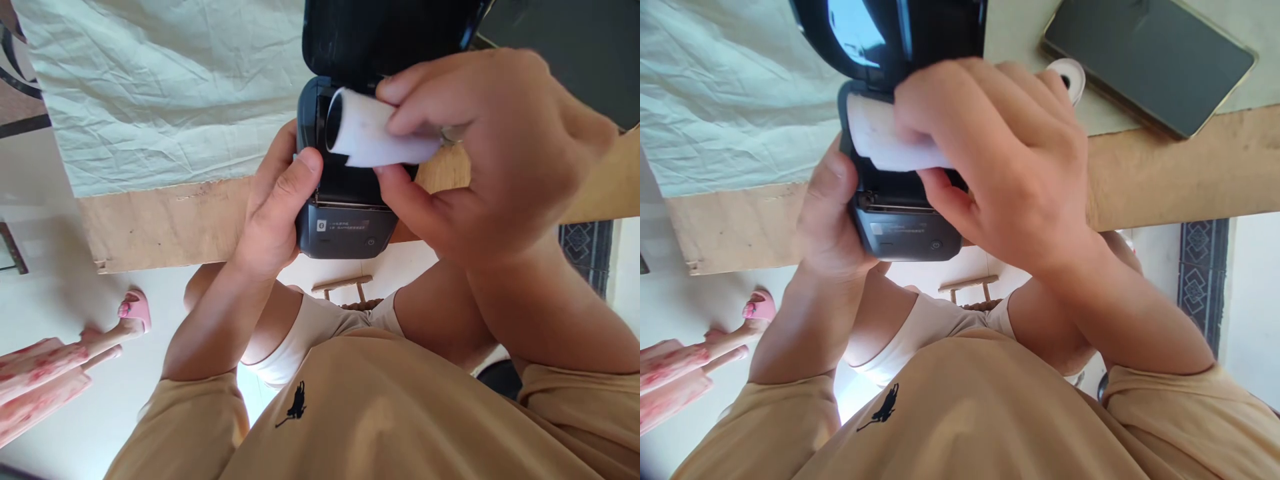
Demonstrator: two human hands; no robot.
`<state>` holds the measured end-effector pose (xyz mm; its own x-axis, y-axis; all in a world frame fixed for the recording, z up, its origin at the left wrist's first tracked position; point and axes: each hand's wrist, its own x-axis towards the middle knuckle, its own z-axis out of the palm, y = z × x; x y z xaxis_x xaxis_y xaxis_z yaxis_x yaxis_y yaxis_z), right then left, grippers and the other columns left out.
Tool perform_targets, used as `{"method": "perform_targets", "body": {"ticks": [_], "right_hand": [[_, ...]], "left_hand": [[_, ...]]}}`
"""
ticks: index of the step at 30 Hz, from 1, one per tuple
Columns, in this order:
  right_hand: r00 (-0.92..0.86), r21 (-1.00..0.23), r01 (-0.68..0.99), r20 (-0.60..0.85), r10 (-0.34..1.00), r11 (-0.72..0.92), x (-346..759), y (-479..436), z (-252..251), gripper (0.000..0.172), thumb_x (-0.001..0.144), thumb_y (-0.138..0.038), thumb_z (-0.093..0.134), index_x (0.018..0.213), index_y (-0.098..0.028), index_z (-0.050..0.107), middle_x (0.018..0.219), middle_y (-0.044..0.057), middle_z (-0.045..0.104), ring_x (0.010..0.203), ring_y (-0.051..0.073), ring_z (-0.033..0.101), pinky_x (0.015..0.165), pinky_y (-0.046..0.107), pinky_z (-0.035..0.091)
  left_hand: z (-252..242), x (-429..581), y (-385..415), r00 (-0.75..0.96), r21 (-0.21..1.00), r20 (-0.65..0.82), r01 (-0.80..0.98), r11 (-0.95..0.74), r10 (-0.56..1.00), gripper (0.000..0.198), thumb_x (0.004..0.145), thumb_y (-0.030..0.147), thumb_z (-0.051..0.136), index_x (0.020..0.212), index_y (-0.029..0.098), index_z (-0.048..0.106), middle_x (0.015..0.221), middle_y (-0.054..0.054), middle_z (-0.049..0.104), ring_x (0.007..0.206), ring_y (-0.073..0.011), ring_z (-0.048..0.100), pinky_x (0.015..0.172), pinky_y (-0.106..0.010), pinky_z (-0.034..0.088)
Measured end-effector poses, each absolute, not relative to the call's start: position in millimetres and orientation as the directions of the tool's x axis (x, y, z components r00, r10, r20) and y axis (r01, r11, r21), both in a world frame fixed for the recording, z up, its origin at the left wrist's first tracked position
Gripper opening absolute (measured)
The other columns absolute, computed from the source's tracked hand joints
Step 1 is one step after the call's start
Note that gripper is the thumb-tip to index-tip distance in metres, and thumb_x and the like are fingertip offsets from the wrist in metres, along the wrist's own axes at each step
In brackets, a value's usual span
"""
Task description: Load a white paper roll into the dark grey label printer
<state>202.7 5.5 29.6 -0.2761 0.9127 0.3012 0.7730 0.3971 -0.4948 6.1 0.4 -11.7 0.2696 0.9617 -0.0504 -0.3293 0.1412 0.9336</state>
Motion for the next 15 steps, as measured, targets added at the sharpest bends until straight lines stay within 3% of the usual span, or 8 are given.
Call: {"method": "perform_targets", "body": {"ticks": [4, 7, 12, 15], "right_hand": [[-0.366, -0.269, 0.764, 0.567, 0.738, 0.586, 205.0, 0.5, 29.8, 0.012, 0.103, -0.022, 0.052, 0.106, -0.025, 0.064, 0.118, -0.004, 0.077, 0.114, 0.024, 0.077, 0.098, 0.046, 0.059], [-0.349, -0.189, 0.755, 0.695, 0.629, 0.628, 210.9, 3.4, 17.6, 0.005, 0.099, -0.026, 0.059, 0.101, -0.026, 0.064, 0.1, -0.004, 0.076, 0.103, 0.022, 0.077, 0.089, 0.043, 0.058], [-0.427, -0.096, 0.693, 0.744, 0.514, 0.715, 210.5, 1.9, 5.5, 0.012, 0.097, -0.032, 0.06, 0.106, -0.033, 0.067, 0.086, -0.004, 0.072, 0.093, 0.019, 0.073, 0.081, 0.041, 0.053], [-0.465, -0.111, 0.606, 0.754, 0.464, 0.788, 209.8, -2.6, 7.8, 0.015, 0.097, -0.041, 0.061, 0.104, -0.029, 0.068, 0.087, -0.005, 0.074, 0.095, 0.019, 0.072, 0.076, 0.044, 0.047]], "left_hand": [[-30.7, 6.1, 4.5, 0.274, 0.917, 0.066, -0.395, 0.05, 0.959, 0.031, 0.097, 0.056, 0.068, 0.12, 0.035, 0.073, 0.104, 0.0, 0.081, 0.122, -0.0274, 0.077, 0.096, -0.038, 0.062], [-33.9, 6.0, 5.2, 0.285, 0.914, 0.031, -0.395, 0.089, 0.958, 0.032, 0.094, 0.057, 0.072, 0.12, 0.038, 0.073, 0.107, 0.003, 0.082, 0.128, -0.0275, 0.074, 0.097, -0.038, 0.062], [-18.1, 0.9, 1.9, 0.303, 0.933, 0.024, -0.348, 0.088, 0.953, 0.036, 0.092, 0.062, 0.077, 0.115, 0.035, 0.077, 0.119, 0.002, 0.08, 0.124, -0.0283, 0.075, 0.098, -0.037, 0.063], [-7.4, -3.1, -2.1, 0.331, 0.941, -0.029, -0.31, 0.137, 0.943, 0.054, 0.087, 0.056, 0.087, 0.136, 0.039, 0.07, 0.123, 0.004, 0.074, 0.122, -0.0258, 0.074, 0.103, -0.038, 0.061]]}}
